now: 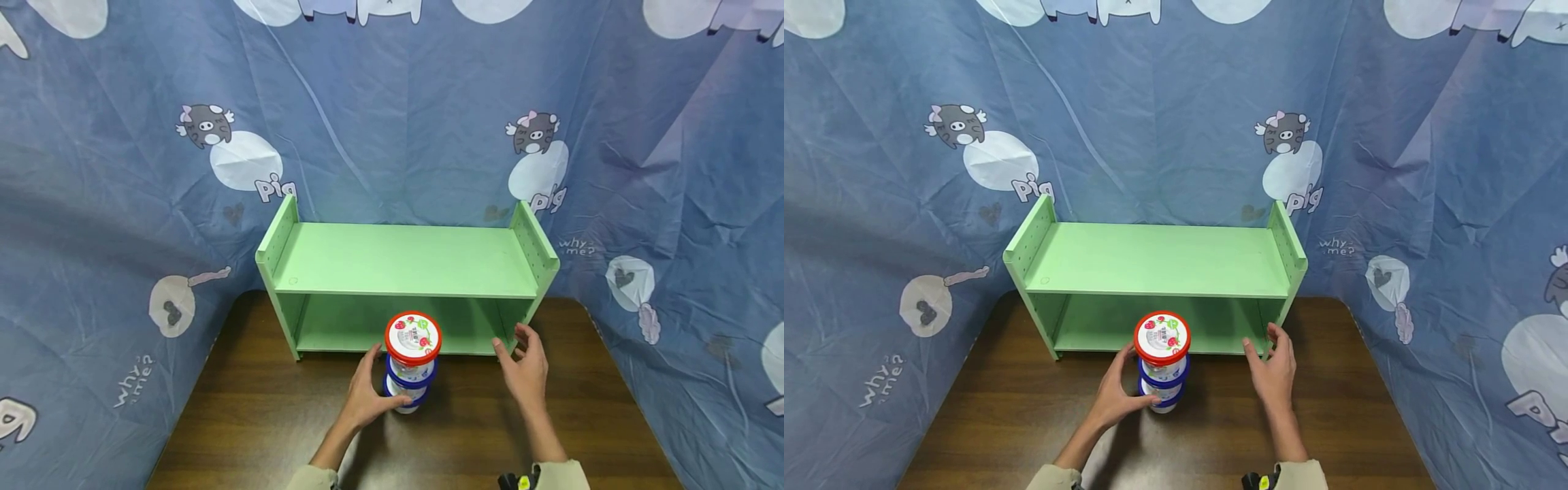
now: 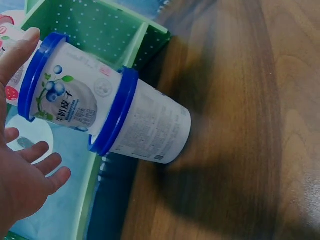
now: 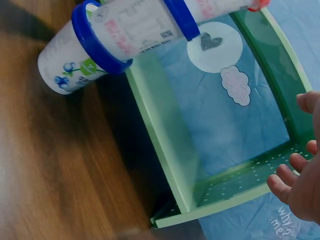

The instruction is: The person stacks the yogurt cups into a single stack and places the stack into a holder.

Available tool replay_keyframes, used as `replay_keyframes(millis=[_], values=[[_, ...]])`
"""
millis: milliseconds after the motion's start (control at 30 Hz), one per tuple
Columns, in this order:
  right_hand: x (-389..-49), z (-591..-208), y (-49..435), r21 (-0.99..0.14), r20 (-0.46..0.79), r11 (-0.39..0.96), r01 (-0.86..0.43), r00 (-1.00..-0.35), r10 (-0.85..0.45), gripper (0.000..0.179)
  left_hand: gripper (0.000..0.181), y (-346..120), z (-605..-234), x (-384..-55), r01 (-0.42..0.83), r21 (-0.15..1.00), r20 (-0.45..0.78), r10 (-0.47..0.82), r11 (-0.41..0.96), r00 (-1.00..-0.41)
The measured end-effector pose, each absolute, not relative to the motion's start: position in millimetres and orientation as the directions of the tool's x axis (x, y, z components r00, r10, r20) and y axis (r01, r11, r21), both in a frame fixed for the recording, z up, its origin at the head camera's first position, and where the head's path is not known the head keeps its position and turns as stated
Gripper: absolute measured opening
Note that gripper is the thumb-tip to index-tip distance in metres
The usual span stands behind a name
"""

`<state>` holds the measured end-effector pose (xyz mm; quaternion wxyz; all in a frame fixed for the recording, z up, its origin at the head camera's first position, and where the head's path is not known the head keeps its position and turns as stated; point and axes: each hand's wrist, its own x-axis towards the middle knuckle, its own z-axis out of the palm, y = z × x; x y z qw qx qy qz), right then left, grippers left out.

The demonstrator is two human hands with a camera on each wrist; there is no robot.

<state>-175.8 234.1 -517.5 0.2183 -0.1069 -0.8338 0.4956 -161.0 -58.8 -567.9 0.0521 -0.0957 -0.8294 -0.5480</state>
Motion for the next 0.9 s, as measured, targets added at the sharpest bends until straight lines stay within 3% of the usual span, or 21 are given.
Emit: replay_keyframes(millis=[433,900], values=[[-186.4,-511.6,248.5,-0.881,0.280,0.472,-0.027,-0.834,0.476,0.054,0.116,-58.5,-587.8,-161.8,0.217,0.891,0.203,0.078,0.399,-0.976],[-195.4,-506.7,257.2,-0.878,0.294,0.478,-0.031,-0.824,0.485,0.053,0.115,-58.1,-603.8,-161.2,0.231,0.893,0.220,0.073,0.387,-0.973]])
